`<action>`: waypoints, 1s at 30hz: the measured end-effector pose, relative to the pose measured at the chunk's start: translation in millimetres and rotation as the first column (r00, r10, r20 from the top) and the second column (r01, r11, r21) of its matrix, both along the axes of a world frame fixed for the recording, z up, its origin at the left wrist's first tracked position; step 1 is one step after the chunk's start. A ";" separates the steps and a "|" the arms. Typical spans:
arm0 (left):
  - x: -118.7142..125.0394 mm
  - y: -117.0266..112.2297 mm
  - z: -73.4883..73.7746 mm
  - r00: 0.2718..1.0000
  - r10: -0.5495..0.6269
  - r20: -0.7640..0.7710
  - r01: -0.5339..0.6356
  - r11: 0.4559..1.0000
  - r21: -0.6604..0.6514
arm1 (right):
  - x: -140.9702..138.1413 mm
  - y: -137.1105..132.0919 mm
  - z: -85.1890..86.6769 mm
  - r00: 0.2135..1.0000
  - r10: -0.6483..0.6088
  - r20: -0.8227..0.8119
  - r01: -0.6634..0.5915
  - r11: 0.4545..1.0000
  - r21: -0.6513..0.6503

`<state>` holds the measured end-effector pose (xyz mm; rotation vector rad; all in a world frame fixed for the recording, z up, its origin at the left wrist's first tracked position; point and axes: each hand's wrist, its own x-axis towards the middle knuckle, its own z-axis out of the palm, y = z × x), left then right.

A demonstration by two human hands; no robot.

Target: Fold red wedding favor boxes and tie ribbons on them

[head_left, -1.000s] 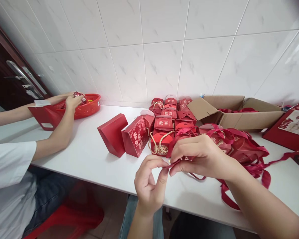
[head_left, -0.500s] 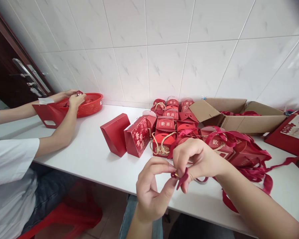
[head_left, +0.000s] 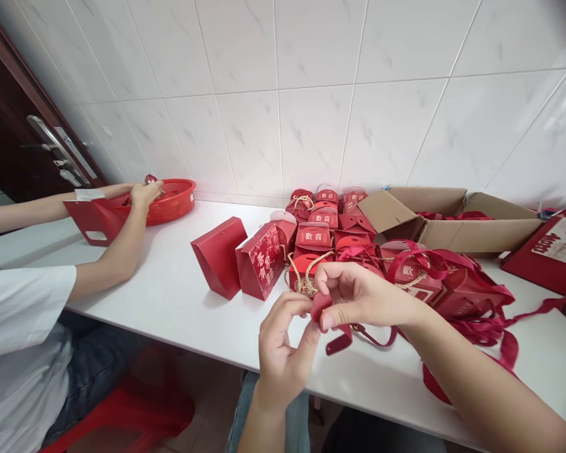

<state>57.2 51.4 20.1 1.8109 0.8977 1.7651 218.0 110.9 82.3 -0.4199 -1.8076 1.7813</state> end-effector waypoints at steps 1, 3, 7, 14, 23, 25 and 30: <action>0.0 0.9 -0.6 0.999 0.035 -0.001 -0.035 0.999 -0.010 | 0.0 -1.8 1.3 0.998 -0.062 0.017 0.061 0.997 0.048; 0.4 2.7 -1.2 0.992 0.128 -0.007 -0.128 0.992 -0.009 | 0.1 -7.0 4.2 0.974 -0.223 0.049 0.205 0.949 0.241; 2.3 6.3 -1.2 0.928 0.357 -0.109 -0.335 0.925 0.180 | -1.3 -19.9 9.2 0.882 -0.460 0.102 0.280 0.687 0.671; 5.2 9.3 -1.8 0.856 0.480 -0.193 -0.439 0.871 0.220 | -8.1 -27.3 6.0 0.806 -0.578 0.129 0.301 0.588 0.751; 5.8 12.5 -4.2 0.829 0.453 -0.327 -0.425 0.892 0.156 | -16.8 -24.3 -8.3 0.710 -0.681 0.180 0.289 0.515 0.807; 5.8 12.5 -4.7 0.818 0.465 -0.340 -0.438 0.885 0.158 | -18.1 -22.5 -9.7 0.686 -0.700 0.197 0.273 0.499 0.822; 3.8 13.0 -6.5 0.801 0.430 -0.415 -0.421 0.899 0.120 | -19.5 -16.2 -11.2 0.679 -0.712 0.177 0.284 0.477 0.832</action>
